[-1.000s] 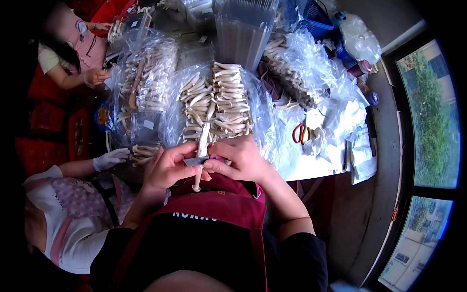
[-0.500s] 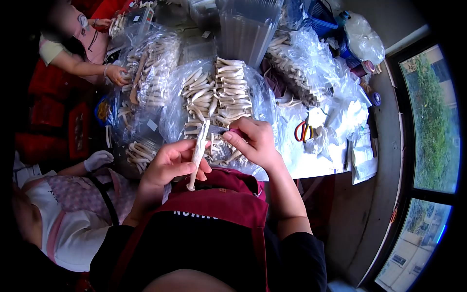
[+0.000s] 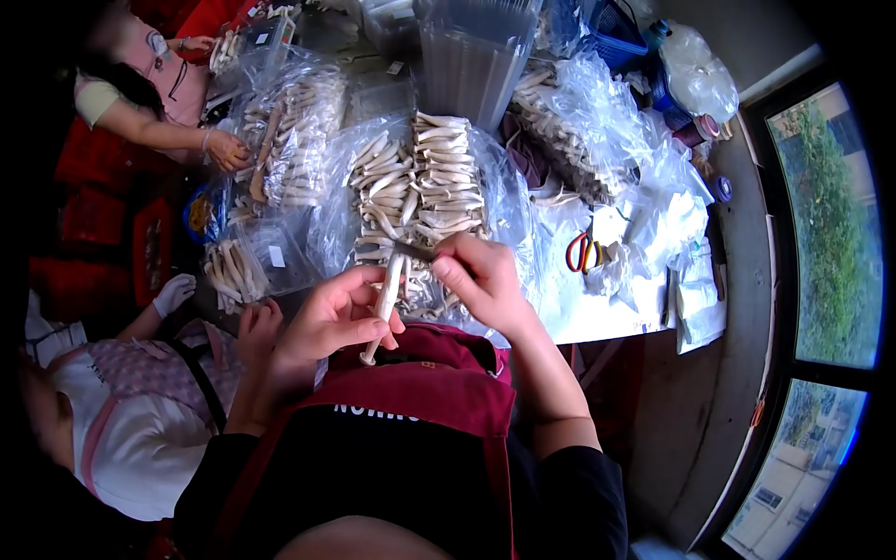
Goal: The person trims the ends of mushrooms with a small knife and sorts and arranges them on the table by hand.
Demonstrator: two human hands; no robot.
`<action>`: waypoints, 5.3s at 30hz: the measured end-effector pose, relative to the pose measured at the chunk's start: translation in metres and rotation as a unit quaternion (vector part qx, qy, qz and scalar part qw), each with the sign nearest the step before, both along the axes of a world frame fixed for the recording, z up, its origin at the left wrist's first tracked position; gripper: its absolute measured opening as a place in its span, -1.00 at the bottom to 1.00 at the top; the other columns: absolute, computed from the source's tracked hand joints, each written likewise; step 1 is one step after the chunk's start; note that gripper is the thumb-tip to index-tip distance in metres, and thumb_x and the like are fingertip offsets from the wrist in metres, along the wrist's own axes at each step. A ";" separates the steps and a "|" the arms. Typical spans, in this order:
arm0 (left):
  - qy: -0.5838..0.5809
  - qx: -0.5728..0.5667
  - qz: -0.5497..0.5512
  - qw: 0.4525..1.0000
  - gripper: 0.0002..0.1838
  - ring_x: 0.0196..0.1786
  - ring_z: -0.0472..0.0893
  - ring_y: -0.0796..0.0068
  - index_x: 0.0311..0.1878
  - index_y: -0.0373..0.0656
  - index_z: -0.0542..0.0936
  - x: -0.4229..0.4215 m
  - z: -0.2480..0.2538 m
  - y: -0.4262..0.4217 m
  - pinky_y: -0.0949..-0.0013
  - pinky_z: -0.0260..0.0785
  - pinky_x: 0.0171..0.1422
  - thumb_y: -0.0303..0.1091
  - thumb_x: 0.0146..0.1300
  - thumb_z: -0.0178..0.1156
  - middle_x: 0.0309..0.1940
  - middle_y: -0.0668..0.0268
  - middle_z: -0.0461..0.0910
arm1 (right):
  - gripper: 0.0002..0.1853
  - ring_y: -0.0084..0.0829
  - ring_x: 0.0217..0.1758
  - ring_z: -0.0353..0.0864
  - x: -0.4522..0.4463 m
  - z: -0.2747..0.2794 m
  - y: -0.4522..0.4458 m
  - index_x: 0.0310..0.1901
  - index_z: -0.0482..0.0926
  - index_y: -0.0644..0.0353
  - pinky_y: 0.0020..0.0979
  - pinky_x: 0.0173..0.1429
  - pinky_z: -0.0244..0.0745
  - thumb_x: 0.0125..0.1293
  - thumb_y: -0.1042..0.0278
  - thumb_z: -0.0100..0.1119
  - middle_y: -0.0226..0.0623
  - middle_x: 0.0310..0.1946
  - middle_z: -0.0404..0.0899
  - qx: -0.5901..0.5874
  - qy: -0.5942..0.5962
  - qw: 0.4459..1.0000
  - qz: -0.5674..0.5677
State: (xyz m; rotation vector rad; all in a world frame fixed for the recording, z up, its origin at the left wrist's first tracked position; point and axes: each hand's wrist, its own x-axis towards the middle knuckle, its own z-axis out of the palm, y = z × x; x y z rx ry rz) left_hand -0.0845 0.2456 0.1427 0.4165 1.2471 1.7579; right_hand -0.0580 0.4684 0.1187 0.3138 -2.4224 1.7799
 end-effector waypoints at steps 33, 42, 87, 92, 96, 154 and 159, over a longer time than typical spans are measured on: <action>0.016 -0.054 0.018 0.998 -0.51 -0.33 0.60 0.43 0.12 -0.32 0.25 0.007 0.012 0.002 0.50 0.43 -0.26 -0.49 0.13 0.15 -0.35 0.16 0.55 | -0.78 -0.49 -0.68 0.35 0.000 0.009 0.002 -0.44 0.44 0.30 -0.50 -0.57 0.21 0.11 0.31 0.20 -0.34 -0.70 0.37 0.127 0.101 0.986 -0.031; 0.010 -0.010 0.025 1.000 -0.44 -0.30 0.60 0.45 0.23 -0.30 0.15 0.004 0.010 0.003 0.47 0.45 -0.18 -0.51 0.17 0.11 -0.33 0.16 0.55 | -0.72 -0.33 -0.70 0.37 0.000 0.010 -0.005 -0.45 0.46 0.25 -0.42 -0.59 0.20 0.06 0.19 0.23 -0.32 -0.72 0.35 0.079 0.138 0.982 0.104; 0.008 -0.037 -0.063 0.997 -0.40 -0.38 0.59 0.48 0.26 -0.29 0.09 -0.004 0.023 -0.008 0.54 0.42 -0.30 -0.51 0.17 0.08 -0.36 0.16 0.53 | -0.73 -0.59 -0.62 0.31 -0.006 -0.001 0.021 -0.43 0.43 0.30 -0.53 -0.50 0.20 0.19 0.22 0.13 -0.38 -0.67 0.37 0.062 0.001 0.996 -0.063; 0.029 -0.031 0.036 0.998 -0.53 -0.49 0.55 0.54 0.16 -0.29 0.21 -0.001 0.004 0.002 0.59 0.36 -0.48 -0.47 0.19 0.05 -0.41 0.20 0.52 | -0.71 -0.47 -0.66 0.39 0.001 0.006 0.001 -0.42 0.45 0.29 -0.48 -0.54 0.21 0.20 0.18 0.11 -0.36 -0.70 0.36 0.026 0.013 0.997 0.074; 0.044 -0.087 0.075 0.992 -0.66 -0.52 0.52 0.66 0.08 -0.28 0.30 0.002 0.003 0.008 0.62 0.34 -0.47 -0.40 0.26 0.02 -0.47 0.29 0.52 | -0.72 -0.41 -0.68 0.40 -0.003 0.003 -0.010 -0.43 0.46 0.29 -0.44 -0.57 0.22 0.20 0.18 0.11 -0.34 -0.73 0.36 0.089 0.064 0.989 0.103; -0.318 0.238 -0.022 0.917 -0.63 -0.82 0.11 0.72 -0.30 -0.21 0.38 -0.023 -0.036 0.000 0.61 -0.03 -0.77 -0.12 0.38 -0.30 -0.75 0.45 0.21 | -0.67 -0.53 -0.59 0.32 -0.037 0.000 -0.030 -0.49 0.43 0.28 -0.46 -0.48 0.23 0.27 0.16 0.02 -0.36 -0.66 0.34 -0.030 -0.055 0.977 0.204; -0.358 0.316 -0.114 0.871 -0.66 -0.83 0.13 0.71 -0.36 -0.17 0.36 -0.021 -0.030 0.000 0.61 0.00 -0.75 -0.16 0.38 -0.31 -0.76 0.44 0.22 | -0.61 -0.69 -0.64 0.11 -0.047 -0.035 -0.021 -0.51 0.44 0.19 -0.61 -0.54 0.01 0.32 0.05 -0.10 -0.60 -0.70 0.23 -0.197 -0.212 0.946 0.144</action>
